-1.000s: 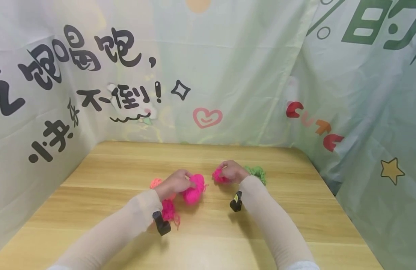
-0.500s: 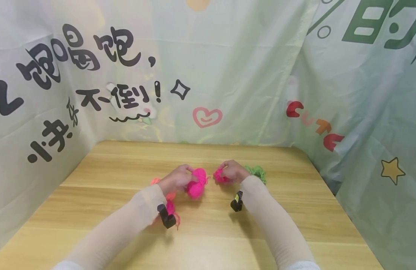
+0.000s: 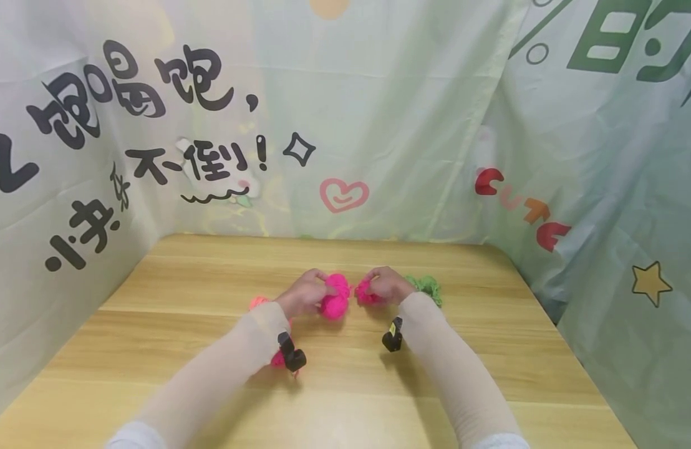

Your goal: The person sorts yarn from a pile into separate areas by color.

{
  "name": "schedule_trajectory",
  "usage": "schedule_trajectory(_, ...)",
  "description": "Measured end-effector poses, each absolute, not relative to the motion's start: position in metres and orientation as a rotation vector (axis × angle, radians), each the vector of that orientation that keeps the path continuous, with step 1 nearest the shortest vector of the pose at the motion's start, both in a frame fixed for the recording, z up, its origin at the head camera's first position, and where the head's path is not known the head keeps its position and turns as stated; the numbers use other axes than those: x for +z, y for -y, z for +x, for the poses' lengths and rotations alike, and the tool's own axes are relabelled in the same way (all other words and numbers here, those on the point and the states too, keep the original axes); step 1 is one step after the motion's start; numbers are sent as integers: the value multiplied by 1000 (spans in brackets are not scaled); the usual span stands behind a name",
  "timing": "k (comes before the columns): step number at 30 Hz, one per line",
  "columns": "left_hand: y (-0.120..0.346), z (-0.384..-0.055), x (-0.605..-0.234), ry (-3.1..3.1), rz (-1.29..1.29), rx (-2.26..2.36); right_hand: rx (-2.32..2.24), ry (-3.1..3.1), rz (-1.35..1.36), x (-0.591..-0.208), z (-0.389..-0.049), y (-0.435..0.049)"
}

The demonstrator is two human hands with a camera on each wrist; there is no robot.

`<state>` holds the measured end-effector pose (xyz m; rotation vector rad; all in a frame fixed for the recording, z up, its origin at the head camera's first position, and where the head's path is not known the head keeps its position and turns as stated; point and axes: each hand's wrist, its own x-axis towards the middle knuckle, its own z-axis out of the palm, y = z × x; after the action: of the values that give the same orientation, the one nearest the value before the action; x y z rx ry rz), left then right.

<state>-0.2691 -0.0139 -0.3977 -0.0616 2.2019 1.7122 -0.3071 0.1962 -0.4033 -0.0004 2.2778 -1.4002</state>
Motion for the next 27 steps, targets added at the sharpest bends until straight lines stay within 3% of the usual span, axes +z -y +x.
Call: schedule_trajectory(27, -2, -292, -412, -2432, -29, 1546, -1461, -2267, 22, -403, -308, -203)
